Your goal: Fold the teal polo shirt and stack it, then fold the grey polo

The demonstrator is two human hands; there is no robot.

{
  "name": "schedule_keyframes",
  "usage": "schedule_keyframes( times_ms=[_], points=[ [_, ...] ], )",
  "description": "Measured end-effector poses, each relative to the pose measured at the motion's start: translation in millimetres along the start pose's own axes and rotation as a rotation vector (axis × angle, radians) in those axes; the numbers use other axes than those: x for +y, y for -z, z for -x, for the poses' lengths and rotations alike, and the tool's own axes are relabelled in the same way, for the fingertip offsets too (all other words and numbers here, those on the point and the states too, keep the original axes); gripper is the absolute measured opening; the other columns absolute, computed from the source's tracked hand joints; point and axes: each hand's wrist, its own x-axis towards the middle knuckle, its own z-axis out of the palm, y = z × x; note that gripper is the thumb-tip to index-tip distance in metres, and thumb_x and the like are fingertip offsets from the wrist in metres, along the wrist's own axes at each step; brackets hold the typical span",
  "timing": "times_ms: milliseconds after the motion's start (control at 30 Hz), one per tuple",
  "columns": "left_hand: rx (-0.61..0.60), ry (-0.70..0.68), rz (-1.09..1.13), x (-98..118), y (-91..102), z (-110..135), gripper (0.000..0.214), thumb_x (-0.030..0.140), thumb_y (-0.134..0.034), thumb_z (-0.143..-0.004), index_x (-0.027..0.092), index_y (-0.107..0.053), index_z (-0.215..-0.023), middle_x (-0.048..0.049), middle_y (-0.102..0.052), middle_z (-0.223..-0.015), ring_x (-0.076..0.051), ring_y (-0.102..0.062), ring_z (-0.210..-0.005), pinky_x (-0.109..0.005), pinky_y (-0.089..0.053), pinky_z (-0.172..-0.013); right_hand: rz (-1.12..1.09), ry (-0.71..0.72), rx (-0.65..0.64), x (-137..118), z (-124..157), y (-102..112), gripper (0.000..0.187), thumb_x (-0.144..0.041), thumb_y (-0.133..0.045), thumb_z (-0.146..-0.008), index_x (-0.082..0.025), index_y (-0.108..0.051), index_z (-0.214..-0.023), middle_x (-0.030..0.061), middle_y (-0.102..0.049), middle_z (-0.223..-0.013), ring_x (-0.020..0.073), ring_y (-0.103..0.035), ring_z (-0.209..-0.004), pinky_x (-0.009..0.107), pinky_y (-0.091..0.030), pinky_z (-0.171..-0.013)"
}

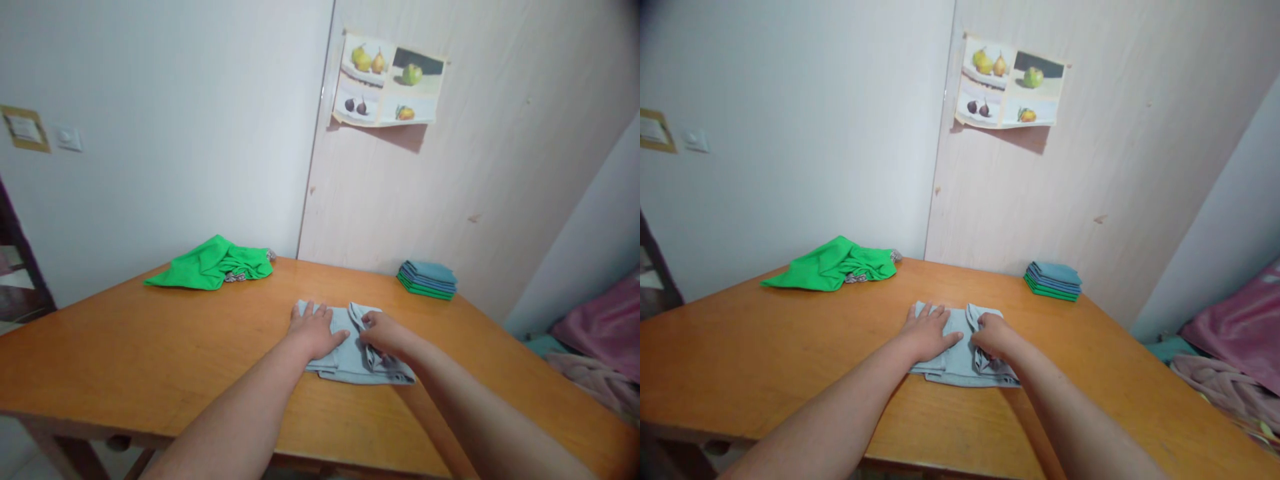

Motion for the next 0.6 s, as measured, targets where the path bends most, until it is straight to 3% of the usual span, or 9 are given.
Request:
schedule_keyframes(
  times_ms=[133,200,300,367,467,600],
  points=[
    [-0.001,-0.009,0.002,-0.3,-0.8,-0.5,0.091,0.082,-0.018,-0.085,0.025,-0.04,-0.151,-0.0095,-0.028,-0.162,-0.04,-0.013,-0.15,-0.07,-0.005,-0.114,0.043,0.063,0.016,2.4,0.1,1.3,0.03,-0.038,-0.068,-0.082,-0.016,-0.066,-0.103,0.0,-0.064,-0.058,0.0147,-0.058,-0.043,0.023,-0.043,-0.043],
    [0.005,-0.01,0.007,-0.8,-1.6,-0.9,0.091,0.083,-0.018,-0.085,0.025,-0.04,-0.151,-0.0093,-0.028,-0.162,-0.04,-0.013,-0.15,-0.07,-0.005,-0.114,0.08,0.127,0.11,4.8,-3.0,11.0,0.033,-0.044,-0.051,-0.094,-0.015,-0.068,-0.094,0.0063,-0.07,-0.071,0.0164,-0.065,-0.056,0.025,-0.048,-0.051],
    [0.016,-0.008,0.011,-1.2,-2.6,-1.2,0.09,0.082,-0.019,-0.085,0.025,-0.04,-0.151,-0.0088,-0.028,-0.162,-0.04,-0.013,-0.15,-0.07,-0.004,-0.114,0.152,0.195,0.282,8.7,-8.5,23.6,0.042,-0.041,-0.036,-0.099,-0.015,-0.068,-0.092,0.0126,-0.073,-0.091,0.022,-0.07,-0.087,0.029,-0.051,-0.074],
    [0.013,-0.008,0.01,-1.1,-2.5,-1.0,0.089,0.082,-0.018,-0.086,0.025,-0.04,-0.151,-0.0088,-0.028,-0.162,-0.04,-0.014,-0.15,-0.07,-0.004,-0.114,0.194,0.239,0.335,10.8,-10.5,23.0,0.041,-0.039,-0.037,-0.099,-0.016,-0.07,-0.097,0.0142,-0.073,-0.105,0.0255,-0.066,-0.105,0.032,-0.048,-0.089],
    [0.005,-0.006,0.006,-0.5,-1.7,-0.5,0.089,0.082,-0.018,-0.086,0.026,-0.04,-0.151,-0.0092,-0.028,-0.162,-0.04,-0.015,-0.15,-0.071,-0.004,-0.114,0.293,0.333,0.304,13.0,-11.4,7.1,0.043,-0.037,-0.035,-0.1,-0.017,-0.068,-0.117,0.0141,-0.065,-0.13,0.0262,-0.057,-0.125,0.033,-0.04,-0.104],
    [0.005,-0.008,0.001,-1.1,-3.2,-0.6,0.086,0.077,-0.013,-0.089,0.025,-0.041,-0.151,-0.0084,-0.027,-0.162,-0.039,-0.015,-0.15,-0.07,-0.005,-0.114,0.528,0.422,0.192,15.5,-14.0,-21.1,0.057,-0.04,-0.026,-0.102,-0.012,-0.047,-0.146,0.0151,-0.04,-0.156,0.0285,-0.031,-0.146,0.043,-0.023,-0.118]
  ],
)
